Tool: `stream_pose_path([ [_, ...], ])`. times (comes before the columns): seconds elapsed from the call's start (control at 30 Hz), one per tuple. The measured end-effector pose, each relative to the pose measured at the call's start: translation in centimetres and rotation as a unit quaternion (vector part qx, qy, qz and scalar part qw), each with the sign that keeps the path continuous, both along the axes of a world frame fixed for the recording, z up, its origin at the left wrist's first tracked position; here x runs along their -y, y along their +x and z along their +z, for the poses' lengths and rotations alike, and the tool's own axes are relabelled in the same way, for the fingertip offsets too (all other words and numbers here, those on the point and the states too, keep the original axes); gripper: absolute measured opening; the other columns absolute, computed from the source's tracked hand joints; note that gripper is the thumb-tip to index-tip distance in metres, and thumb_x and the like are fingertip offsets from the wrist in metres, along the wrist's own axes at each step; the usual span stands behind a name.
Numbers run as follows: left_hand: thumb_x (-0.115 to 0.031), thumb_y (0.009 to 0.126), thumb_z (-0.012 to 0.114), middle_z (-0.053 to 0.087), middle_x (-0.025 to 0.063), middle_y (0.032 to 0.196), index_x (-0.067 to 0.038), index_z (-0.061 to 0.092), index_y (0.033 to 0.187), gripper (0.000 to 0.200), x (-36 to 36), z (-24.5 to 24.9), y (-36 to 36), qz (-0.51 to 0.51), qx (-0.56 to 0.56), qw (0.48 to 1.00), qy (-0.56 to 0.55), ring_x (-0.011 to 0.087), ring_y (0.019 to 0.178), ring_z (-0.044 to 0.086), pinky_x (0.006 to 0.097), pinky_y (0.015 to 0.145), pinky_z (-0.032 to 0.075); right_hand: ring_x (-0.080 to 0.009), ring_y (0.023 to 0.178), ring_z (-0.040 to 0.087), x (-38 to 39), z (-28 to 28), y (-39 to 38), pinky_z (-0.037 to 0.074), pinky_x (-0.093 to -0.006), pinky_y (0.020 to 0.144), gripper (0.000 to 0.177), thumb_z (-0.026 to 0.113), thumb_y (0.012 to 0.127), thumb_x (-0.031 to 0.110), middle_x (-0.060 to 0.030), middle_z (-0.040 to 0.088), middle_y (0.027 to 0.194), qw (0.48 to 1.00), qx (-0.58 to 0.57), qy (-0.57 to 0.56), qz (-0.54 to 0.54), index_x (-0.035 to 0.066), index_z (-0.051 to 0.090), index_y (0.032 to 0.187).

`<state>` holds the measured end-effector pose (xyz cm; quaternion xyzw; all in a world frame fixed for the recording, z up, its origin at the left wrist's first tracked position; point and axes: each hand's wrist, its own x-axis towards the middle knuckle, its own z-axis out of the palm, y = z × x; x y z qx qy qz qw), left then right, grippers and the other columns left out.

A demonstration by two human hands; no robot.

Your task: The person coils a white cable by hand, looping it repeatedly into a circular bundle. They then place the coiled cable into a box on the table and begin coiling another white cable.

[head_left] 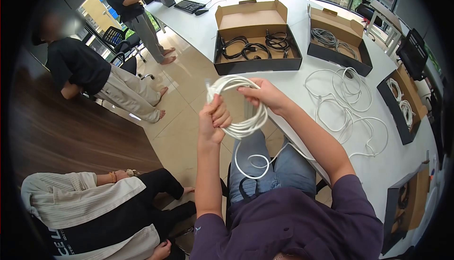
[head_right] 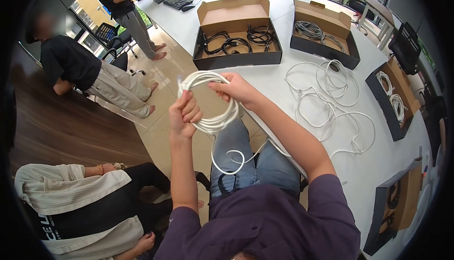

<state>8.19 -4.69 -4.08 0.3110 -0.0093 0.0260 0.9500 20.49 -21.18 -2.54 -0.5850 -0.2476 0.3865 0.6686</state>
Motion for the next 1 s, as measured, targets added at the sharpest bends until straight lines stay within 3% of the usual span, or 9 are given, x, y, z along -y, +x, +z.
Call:
stream_pose_path([
  [0.1, -0.025, 0.102, 0.039, 0.026, -0.0088, 0.047, -0.011, 0.046, 0.080, 0.027, -0.3, 0.5, -0.2, 0.040, 0.000, 0.999, 0.001, 0.0026, 0.033, 0.021, 0.0206, 0.034, 0.020, -0.0089, 0.068, 0.065, 0.6, -0.6, -0.5, 0.052, -0.0203, 0.058, 0.033, 0.066, 0.088, 0.022, -0.0031, 0.064, 0.081, 0.998, -0.049, 0.028, 0.031, 0.003, 0.055, 0.112],
  [0.3, -0.025, 0.099, 0.048, 0.025, -0.0092, 0.044, -0.015, 0.045, 0.077, 0.024, 0.4, 0.4, -0.1, -0.077, -0.086, 0.993, 0.029, 0.0029, 0.032, 0.020, 0.0219, 0.035, 0.019, -0.0089, 0.044, 0.055, 2.0, -1.1, 2.1, 0.050, -0.0247, 0.048, 0.027, 0.066, 0.090, 0.028, 0.0027, 0.050, 0.051, 0.990, -0.081, -0.036, 0.111, 0.010, 0.058, 0.072],
  [0.4, -0.024, 0.096, 0.054, 0.024, -0.0089, 0.044, -0.016, 0.043, 0.075, 0.025, 2.4, 1.3, -0.2, -0.058, -0.130, 0.971, 0.190, 0.0034, 0.033, 0.019, 0.0232, 0.036, 0.018, -0.0077, 0.034, 0.044, 1.8, -1.1, 3.2, 0.047, -0.0258, 0.043, 0.038, 0.066, 0.090, 0.031, 0.0053, 0.039, 0.041, 0.983, -0.127, -0.052, 0.125, 0.014, 0.051, 0.060],
  [0.53, -0.030, 0.097, 0.054, 0.024, -0.0074, 0.045, -0.016, 0.040, 0.072, 0.032, 2.7, 0.7, 0.3, -0.081, -0.148, 0.965, 0.202, 0.0056, 0.035, 0.019, 0.0253, 0.037, 0.019, -0.0077, 0.037, 0.046, 1.7, -1.1, 3.9, 0.046, -0.0235, 0.046, 0.031, 0.068, 0.089, 0.028, 0.0032, 0.046, 0.045, 0.985, -0.099, -0.071, 0.125, 0.008, 0.058, 0.067],
  [0.63, -0.035, 0.096, 0.055, 0.025, -0.0075, 0.045, -0.016, 0.040, 0.070, 0.036, 3.2, 1.2, -0.4, -0.018, -0.158, 0.956, 0.246, 0.0054, 0.036, 0.020, 0.0256, 0.037, 0.018, -0.0127, 0.057, 0.061, 1.9, -0.8, 2.6, 0.052, -0.0252, 0.058, 0.025, 0.072, 0.084, 0.025, -0.0054, 0.063, 0.065, 0.993, 0.054, -0.081, 0.067, 0.002, 0.065, 0.091],
  [0.67, -0.036, 0.097, 0.054, 0.024, -0.0074, 0.045, -0.016, 0.040, 0.071, 0.036, 3.4, 1.1, -0.6, -0.016, -0.159, 0.957, 0.240, 0.0058, 0.036, 0.020, 0.0257, 0.038, 0.018, -0.0152, 0.066, 0.063, 1.9, -0.7, 2.4, 0.052, -0.0267, 0.063, 0.030, 0.073, 0.082, 0.024, -0.0078, 0.064, 0.075, 0.979, 0.185, -0.076, 0.025, 0.003, 0.063, 0.100],
  [0.73, -0.038, 0.098, 0.050, 0.023, -0.0072, 0.045, -0.016, 0.040, 0.073, 0.035, 3.6, 0.3, -1.0, -0.015, -0.160, 0.960, 0.231, 0.0066, 0.035, 0.019, 0.0258, 0.038, 0.019, -0.0202, 0.083, 0.067, 1.7, -0.5, 2.0, 0.054, -0.0298, 0.072, 0.047, 0.075, 0.077, 0.023, -0.0125, 0.067, 0.094, 0.897, 0.431, -0.066, -0.066, 0.004, 0.060, 0.118],
  [0.87, -0.037, 0.099, 0.050, 0.021, -0.0072, 0.046, -0.014, 0.050, 0.089, 0.025, 4.5, -2.8, -0.6, -0.044, -0.151, 0.977, 0.141, 0.0062, 0.036, 0.018, 0.0251, 0.038, 0.018, -0.0293, 0.095, 0.064, 1.5, -1.6, -0.4, 0.052, -0.0351, 0.080, 0.063, 0.075, 0.068, 0.016, -0.0165, 0.064, 0.108, 0.806, 0.582, -0.042, -0.102, 0.008, 0.053, 0.127],
  [1.0, -0.033, 0.099, 0.051, 0.021, -0.0070, 0.047, -0.015, 0.053, 0.096, 0.019, 6.2, -1.6, -1.2, -0.132, -0.145, 0.968, 0.154, 0.0055, 0.036, 0.018, 0.0248, 0.038, 0.017, -0.0322, 0.076, 0.065, 2.1, -2.2, -1.0, 0.052, -0.0378, 0.069, 0.033, 0.073, 0.064, 0.018, -0.0147, 0.068, 0.081, 0.818, 0.537, -0.190, -0.075, 0.008, 0.070, 0.095],
])
